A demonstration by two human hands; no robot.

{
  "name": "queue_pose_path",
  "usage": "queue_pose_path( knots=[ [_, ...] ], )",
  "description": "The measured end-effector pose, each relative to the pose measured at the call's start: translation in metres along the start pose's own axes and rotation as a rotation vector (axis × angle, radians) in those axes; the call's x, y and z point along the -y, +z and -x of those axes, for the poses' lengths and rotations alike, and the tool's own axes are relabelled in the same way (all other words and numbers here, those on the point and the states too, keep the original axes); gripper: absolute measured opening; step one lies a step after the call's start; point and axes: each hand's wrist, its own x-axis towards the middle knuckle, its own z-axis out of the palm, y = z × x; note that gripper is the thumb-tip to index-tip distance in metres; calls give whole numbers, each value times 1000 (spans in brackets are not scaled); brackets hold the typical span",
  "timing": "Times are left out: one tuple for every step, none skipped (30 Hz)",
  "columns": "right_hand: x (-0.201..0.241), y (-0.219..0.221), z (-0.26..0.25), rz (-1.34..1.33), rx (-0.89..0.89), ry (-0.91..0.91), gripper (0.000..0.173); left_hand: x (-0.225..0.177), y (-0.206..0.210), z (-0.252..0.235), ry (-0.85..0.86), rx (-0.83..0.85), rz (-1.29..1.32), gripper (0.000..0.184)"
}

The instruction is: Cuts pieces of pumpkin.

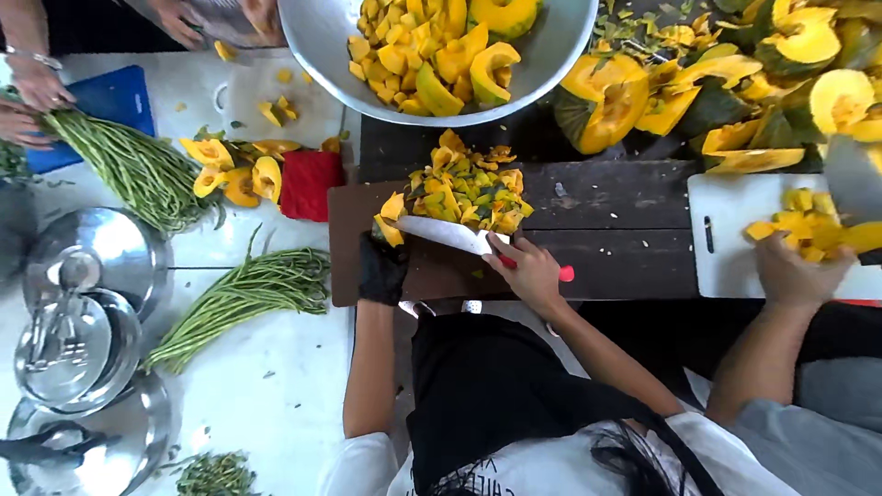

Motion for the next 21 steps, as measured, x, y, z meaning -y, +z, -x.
queue_pose_path(
  knots=[
    [3,-6,-1,-38,94,48,49,0,2,-1,12,-9,-12,40],
    [5,-13,-4,-94,214,107,49,0,4,-1,30,-20,-35,34],
    [6,-19,-7,-150,312,156,49,0,6,-1,52,-32,-79,29],
    [6,-23,-9,-178,372,178,49,1,9,0,72,-42,-127,26],
    [8,-25,-10,-179,400,185,50,2,11,2,99,-48,-181,26],
    [9,-26,-11,-177,409,188,50,4,11,4,142,-25,-251,29],
    [11,-27,-11,-176,421,192,51,8,8,7,201,12,-335,34],
    [12,-28,-11,-178,441,193,53,12,3,9,264,33,-427,43],
    [13,-29,-12,-185,457,188,55,14,0,7,329,24,-532,62],
    [15,-30,-14,-187,472,188,56,14,-3,4,406,26,-655,83],
    [17,-32,-16,-188,484,188,57,13,-6,-1,505,26,-785,94],
    [18,-35,-18,-187,493,190,57,11,-8,-6,613,19,-897,95],
    [20,-37,-19,-185,502,190,58,9,-11,-10,711,8,-964,90],
    [22,-40,-19,-181,507,179,57,6,-15,-13,791,-5,-998,81],
    [23,-42,-19,-181,503,156,57,2,-18,-13,852,-26,-1031,72],
    [24,-44,-19,-184,507,129,56,-3,-18,-11,888,-51,-1074,66],
    [26,-47,-18,-189,517,99,55,-9,-18,-9,904,-59,-1113,62],
    [27,-50,-17,-196,525,72,54,-14,-17,-6,913,-58,-1152,60],
    [28,-52,-16,-201,532,50,52,-18,-17,-5,927,-48,-1192,58],
    [29,-54,-15,-199,546,37,50,-23,-16,-5,958,-46,-1242,57],
    [29,-57,-16,-195,565,32,49,-28,-13,-3,951,-35,-1307,55]
  ],
)
